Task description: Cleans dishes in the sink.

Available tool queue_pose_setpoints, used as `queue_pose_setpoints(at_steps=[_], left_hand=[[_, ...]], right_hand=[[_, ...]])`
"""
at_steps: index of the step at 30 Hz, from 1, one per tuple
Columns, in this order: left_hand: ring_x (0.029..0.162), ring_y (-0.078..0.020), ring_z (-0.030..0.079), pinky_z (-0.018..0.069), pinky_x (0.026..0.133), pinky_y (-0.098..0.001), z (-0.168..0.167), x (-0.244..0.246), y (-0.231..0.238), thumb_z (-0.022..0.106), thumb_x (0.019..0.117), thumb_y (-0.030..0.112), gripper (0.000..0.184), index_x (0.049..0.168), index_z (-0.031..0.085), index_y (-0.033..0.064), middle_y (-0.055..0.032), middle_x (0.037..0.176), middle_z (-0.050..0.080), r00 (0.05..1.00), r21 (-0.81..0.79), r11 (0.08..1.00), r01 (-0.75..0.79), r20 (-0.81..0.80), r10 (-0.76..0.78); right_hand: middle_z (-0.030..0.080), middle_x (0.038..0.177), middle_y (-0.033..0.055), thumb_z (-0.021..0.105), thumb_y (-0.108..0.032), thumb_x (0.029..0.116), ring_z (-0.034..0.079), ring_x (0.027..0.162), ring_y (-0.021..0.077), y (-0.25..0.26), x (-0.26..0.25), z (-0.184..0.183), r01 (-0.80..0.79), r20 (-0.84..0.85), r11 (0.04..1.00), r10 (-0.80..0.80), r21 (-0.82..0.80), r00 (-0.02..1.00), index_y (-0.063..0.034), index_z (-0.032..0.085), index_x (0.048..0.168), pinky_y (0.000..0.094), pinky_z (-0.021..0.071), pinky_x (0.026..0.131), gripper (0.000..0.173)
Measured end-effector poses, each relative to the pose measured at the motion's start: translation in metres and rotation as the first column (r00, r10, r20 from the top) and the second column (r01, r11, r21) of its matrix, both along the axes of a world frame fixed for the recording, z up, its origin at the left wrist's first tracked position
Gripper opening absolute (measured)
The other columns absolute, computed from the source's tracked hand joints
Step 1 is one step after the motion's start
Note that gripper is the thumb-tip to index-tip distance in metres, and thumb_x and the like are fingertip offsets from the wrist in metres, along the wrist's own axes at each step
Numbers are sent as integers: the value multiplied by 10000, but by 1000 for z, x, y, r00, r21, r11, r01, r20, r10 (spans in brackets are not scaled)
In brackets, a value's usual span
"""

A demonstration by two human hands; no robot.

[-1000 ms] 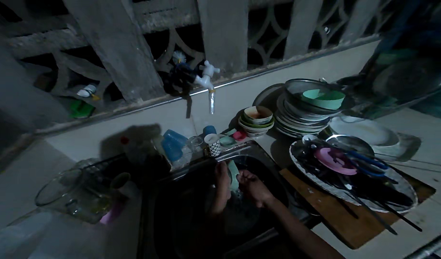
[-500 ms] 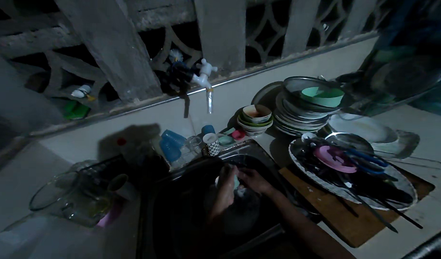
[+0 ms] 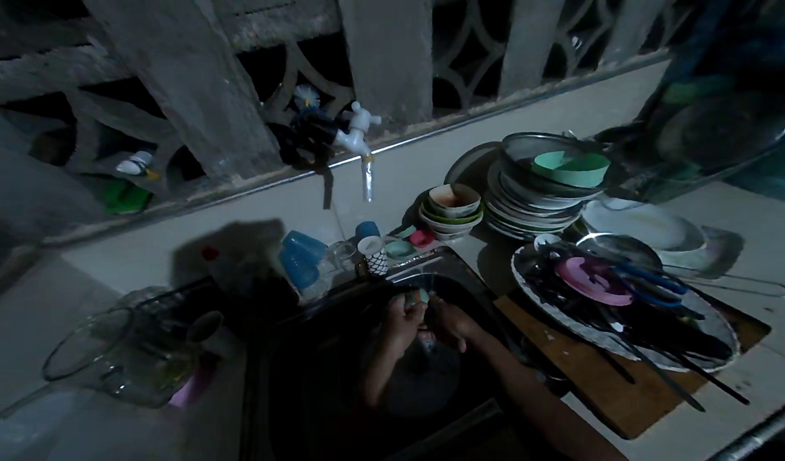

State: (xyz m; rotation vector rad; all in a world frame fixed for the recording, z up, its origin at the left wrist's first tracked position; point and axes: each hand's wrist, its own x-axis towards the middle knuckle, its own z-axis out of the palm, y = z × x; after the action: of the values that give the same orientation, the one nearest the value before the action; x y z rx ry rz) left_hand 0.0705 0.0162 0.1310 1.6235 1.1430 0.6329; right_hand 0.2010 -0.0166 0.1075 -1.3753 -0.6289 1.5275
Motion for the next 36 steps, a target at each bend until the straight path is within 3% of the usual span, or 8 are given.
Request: queue_pose_setpoints(at_steps=[4, 11, 18, 22, 28, 31, 34, 36], left_hand=[[1119, -246, 629, 524, 968, -427, -10, 2, 20, 631, 1028, 248, 406, 1306, 586, -44, -207, 1246, 638, 945, -91, 963, -253, 188, 266], [1082, -215, 643, 559, 920, -361, -18, 7, 6, 631, 1018, 204, 612, 1501, 354, -50, -234, 1374, 534, 976, -19, 1000, 10, 216, -5], [1097, -223, 660, 562, 942, -357, -10, 2, 18, 629, 993, 68, 524, 1459, 425, -55, -236, 1345, 570, 991, 31, 998, 60, 122, -64], [1104, -189, 633, 538, 964, -339, -17, -1, 36, 688, 939, 59, 461, 1351, 525, -67, -199, 1241, 626, 966, -33, 999, -28, 256, 35], [1105, -255, 621, 537, 931, -450, -39, -6, 71, 561, 1063, 256, 377, 1295, 589, -39, -203, 1246, 630, 855, -225, 923, -311, 357, 375], [1204, -297, 609, 491, 1040, -442, -69, -18, 88, 570, 1055, 231, 436, 1370, 540, -69, -249, 1306, 618, 921, -2, 939, -345, 193, 338], [1287, -388, 569, 429, 1128, -477, -91, -18, 78, 621, 1019, 208, 472, 1344, 550, -127, -312, 1337, 591, 977, 174, 985, -17, -206, 53], [1276, -324, 593, 441, 1112, -476, -84, -15, 59, 610, 1020, 338, 434, 1271, 659, -11, -212, 1321, 641, 825, 153, 952, 265, -546, -142]], right_hand=[[540, 1421, 172, 530, -288, 1077, 626, 1112, 209, 0, 8, -15, -279, 337, 941, 203, 194, 919, -109, 317, 1594, 356, 544, 888, 588], [588, 692, -7, 348, -436, 1118, 571, 556, 76, 13, 8, -11, -82, 211, 994, 64, 79, 975, -43, 613, 1031, 229, 498, 537, 482], [595, 758, 41, 117, -608, 1076, 574, 565, 138, 29, 16, -12, -172, 111, 985, 174, -30, 979, -82, 568, 1104, 269, 473, 495, 694], [627, 941, 35, 282, -425, 1123, 591, 635, 99, 36, 28, -16, -172, 14, 974, 171, 151, 985, -148, 432, 1391, 238, 502, 549, 414], [543, 758, -28, 457, -135, 1085, 539, 580, 51, 50, 49, -1, -239, 154, 952, 211, 192, 965, -58, 506, 1214, 200, 498, 571, 158], [586, 863, 25, 490, -142, 1083, 572, 663, 70, 74, 56, 18, -307, 438, 934, 203, 183, 876, 9, 546, 1246, 230, 516, 640, 229], [660, 1129, 170, 521, -161, 1074, 659, 934, 195, 110, 59, 24, -353, 739, 915, 100, 195, 666, 32, 605, 1277, 353, 545, 870, 293], [590, 1362, 243, 544, -142, 1054, 620, 1192, 320, 129, 57, 18, -392, 829, 898, 59, 199, 557, 22, 568, 1382, 458, 479, 1048, 367]])
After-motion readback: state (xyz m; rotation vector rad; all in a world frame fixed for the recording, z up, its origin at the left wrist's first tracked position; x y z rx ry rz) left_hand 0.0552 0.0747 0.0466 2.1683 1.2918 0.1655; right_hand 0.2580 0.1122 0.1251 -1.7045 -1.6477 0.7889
